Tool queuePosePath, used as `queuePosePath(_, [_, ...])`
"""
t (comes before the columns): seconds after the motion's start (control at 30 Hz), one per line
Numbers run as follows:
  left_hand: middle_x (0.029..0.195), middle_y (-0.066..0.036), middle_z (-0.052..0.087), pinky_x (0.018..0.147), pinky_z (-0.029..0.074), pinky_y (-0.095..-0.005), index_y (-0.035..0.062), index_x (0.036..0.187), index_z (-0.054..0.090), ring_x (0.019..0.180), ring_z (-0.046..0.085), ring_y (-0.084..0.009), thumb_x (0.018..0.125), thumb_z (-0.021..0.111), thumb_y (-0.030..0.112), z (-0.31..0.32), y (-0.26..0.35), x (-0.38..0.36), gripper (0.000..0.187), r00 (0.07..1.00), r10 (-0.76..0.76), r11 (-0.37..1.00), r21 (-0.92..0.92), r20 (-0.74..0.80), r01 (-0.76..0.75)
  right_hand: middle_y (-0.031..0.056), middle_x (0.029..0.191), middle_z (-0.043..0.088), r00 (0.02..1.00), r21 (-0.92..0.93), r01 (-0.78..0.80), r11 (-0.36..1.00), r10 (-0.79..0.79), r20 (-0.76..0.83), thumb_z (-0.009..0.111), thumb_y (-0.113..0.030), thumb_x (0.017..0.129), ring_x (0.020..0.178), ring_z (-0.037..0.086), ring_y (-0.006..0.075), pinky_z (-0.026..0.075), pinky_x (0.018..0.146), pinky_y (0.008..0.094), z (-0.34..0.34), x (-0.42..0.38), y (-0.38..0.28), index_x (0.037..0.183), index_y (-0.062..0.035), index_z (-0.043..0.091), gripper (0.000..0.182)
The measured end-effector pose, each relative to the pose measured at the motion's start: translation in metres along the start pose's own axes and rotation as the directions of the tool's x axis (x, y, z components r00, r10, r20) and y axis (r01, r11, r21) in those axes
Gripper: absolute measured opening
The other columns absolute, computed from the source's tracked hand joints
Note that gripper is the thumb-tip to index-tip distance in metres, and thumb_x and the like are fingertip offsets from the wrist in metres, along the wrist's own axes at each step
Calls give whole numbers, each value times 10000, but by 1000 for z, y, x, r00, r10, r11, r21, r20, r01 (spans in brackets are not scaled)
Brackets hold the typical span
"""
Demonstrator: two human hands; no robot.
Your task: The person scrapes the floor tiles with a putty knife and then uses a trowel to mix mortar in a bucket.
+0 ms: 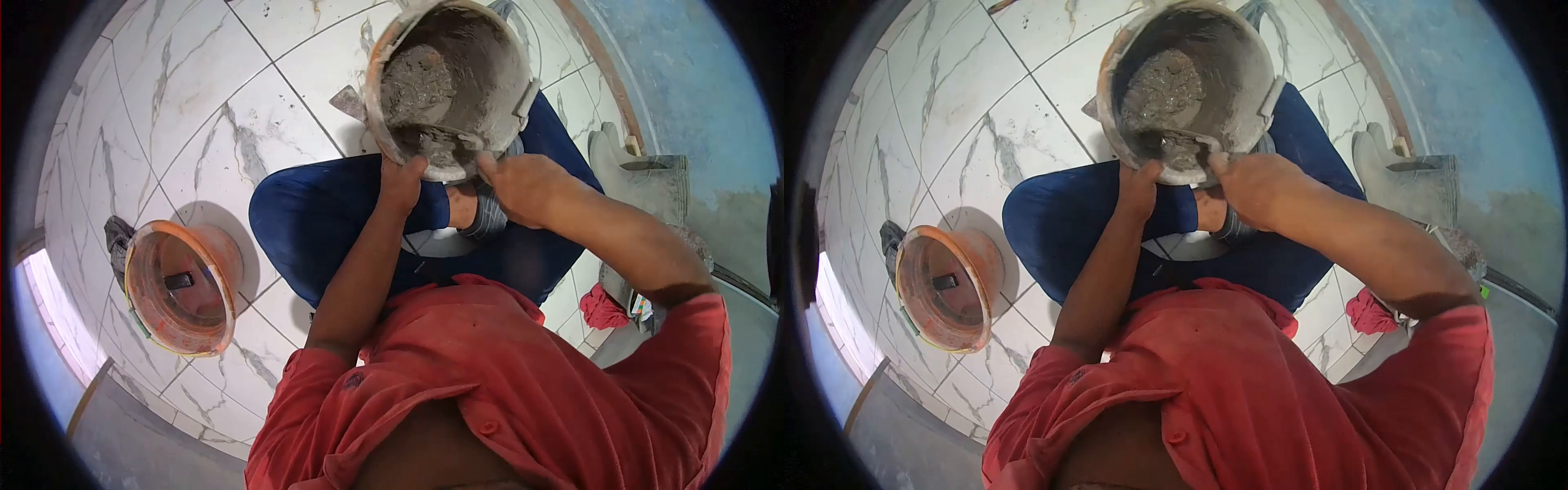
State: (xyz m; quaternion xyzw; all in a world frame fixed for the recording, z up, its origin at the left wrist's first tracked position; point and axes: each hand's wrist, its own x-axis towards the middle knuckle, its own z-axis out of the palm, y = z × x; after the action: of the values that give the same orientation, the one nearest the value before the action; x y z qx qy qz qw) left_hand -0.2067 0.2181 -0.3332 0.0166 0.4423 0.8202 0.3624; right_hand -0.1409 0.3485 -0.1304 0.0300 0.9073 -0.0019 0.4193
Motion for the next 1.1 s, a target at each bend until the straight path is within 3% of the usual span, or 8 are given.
queuePosePath(0.13, [1160,-94,561,927,449,-308,-47,1289,447,1028,561,-201,775,595,39,-2,1,-1,542,997,42,999,-2,-62,-43,226,910,684,992,-59,31,998,-38,-122,579,-55,817,819,696,347,547,657,441,19,59,3,1368,71,357,607])
queuePosePath(0.3, [1122,-87,564,884,462,-308,-43,1270,460,974,556,-192,778,592,44,-7,0,6,517,998,-16,997,76,-61,20,124,774,624,897,544,-271,794,3,442,628,-122,799,574,631,213,516,483,368,-26,95,66,1458,-55,349,718])
queuePosePath(0.4, [1154,-90,570,949,428,-311,-45,1299,453,1028,563,-225,765,580,62,-6,-6,3,560,999,-17,996,86,-45,21,78,730,575,858,631,-411,658,46,511,661,-153,793,494,566,178,490,446,331,-28,86,90,1474,-95,344,753])
queuePosePath(0.57, [1166,-112,572,968,419,-318,-58,1268,455,1060,563,-235,781,595,47,-8,0,1,517,999,33,958,283,28,-39,138,817,650,936,431,-302,851,178,305,646,-171,809,636,662,275,535,507,365,-41,36,69,1453,-42,356,718])
queuePosePath(0.63, [1176,-121,566,973,417,-321,-58,1271,453,1067,559,-238,787,600,45,-4,-11,4,516,990,133,943,304,38,-138,205,966,690,973,156,-200,967,216,-87,626,-163,809,850,695,366,565,634,401,-12,43,75,1452,-23,357,711])
queuePosePath(0.77, [1211,-131,544,985,412,-333,-49,1293,437,1094,543,-249,793,592,46,-12,-28,10,532,928,352,801,473,125,-368,231,977,691,975,-76,-184,980,192,115,615,-115,784,958,677,374,550,766,422,-20,74,37,1437,81,313,746])
queuePosePath(0.93, [1215,-119,542,993,406,-339,-34,1321,420,1106,535,-245,783,575,45,-1,-7,0,565,973,214,913,336,86,-231,216,1036,692,952,-229,-15,973,84,296,684,-53,723,1015,673,332,544,799,431,-24,51,6,1409,84,346,778])
queuePosePath(1.1, [1205,-111,545,992,400,-325,-29,1329,422,1105,531,-234,774,570,45,-8,-20,5,580,975,216,949,244,-41,-200,221,976,683,983,-135,-106,985,125,135,581,-103,817,988,663,373,526,822,461,-51,4,22,1407,54,359,649])
